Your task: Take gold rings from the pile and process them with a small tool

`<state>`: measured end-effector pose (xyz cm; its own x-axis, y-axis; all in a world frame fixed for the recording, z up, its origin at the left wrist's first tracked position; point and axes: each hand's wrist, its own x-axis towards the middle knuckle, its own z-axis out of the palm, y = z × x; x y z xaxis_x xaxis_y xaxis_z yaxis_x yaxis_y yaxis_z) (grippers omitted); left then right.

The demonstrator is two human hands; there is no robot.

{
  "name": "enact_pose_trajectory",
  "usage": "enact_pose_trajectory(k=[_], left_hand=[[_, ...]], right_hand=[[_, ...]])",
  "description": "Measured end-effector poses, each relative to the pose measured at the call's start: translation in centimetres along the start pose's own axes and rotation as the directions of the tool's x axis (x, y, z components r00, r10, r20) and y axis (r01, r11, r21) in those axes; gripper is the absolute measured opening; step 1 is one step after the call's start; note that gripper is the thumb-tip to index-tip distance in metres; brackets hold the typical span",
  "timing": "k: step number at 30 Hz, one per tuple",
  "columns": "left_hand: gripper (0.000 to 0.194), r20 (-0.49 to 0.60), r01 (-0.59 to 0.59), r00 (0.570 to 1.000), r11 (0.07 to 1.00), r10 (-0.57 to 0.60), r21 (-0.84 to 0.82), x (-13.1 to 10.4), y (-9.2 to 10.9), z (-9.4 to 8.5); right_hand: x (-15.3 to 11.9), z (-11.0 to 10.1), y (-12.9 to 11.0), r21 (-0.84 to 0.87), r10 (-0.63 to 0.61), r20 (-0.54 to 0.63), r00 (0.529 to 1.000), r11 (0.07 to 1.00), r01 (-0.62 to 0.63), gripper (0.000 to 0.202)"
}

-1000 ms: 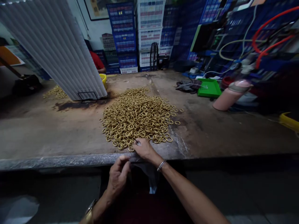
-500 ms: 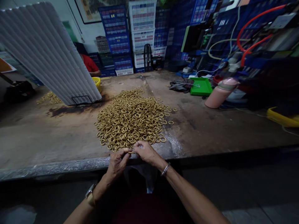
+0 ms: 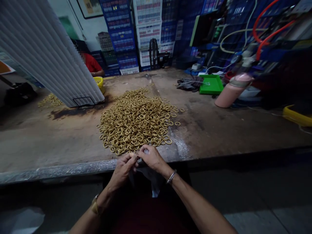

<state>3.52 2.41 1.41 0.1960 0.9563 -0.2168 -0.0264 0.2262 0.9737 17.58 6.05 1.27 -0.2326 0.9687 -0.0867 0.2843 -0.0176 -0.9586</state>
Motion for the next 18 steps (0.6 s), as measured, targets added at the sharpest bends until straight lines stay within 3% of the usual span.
enact_pose_trajectory(k=[6, 10, 13, 18], left_hand=[[0.033, 0.139, 0.117, 0.987, 0.966, -0.087, -0.230, -0.4, -0.6, 0.4], [0.032, 0.093, 0.074, 0.994, 0.969, -0.053, -0.237, -0.8, -1.0, 0.7], [0.032, 0.042, 0.047, 0.998, 0.971, -0.039, -0.233, -0.9, -1.0, 0.8], [0.032, 0.020, -0.003, 1.000, 0.992, 0.006, -0.124, -0.9, -0.8, 0.7]], right_hand=[[-0.7, -0.2, 0.0, -0.001, -0.004, 0.035, 0.999, 1.000, 0.004, 0.017], [-0.9, -0.1, 0.5, -0.049, -0.016, 0.003, 1.000, 0.999, 0.017, 0.017], [-1.4, -0.1, 0.8, -0.241, -0.116, -0.060, 0.991, 0.966, 0.099, 0.019], [-2.5, -0.1, 0.5, -0.461, -0.259, 0.162, 0.952, 0.833, 0.305, 0.013]])
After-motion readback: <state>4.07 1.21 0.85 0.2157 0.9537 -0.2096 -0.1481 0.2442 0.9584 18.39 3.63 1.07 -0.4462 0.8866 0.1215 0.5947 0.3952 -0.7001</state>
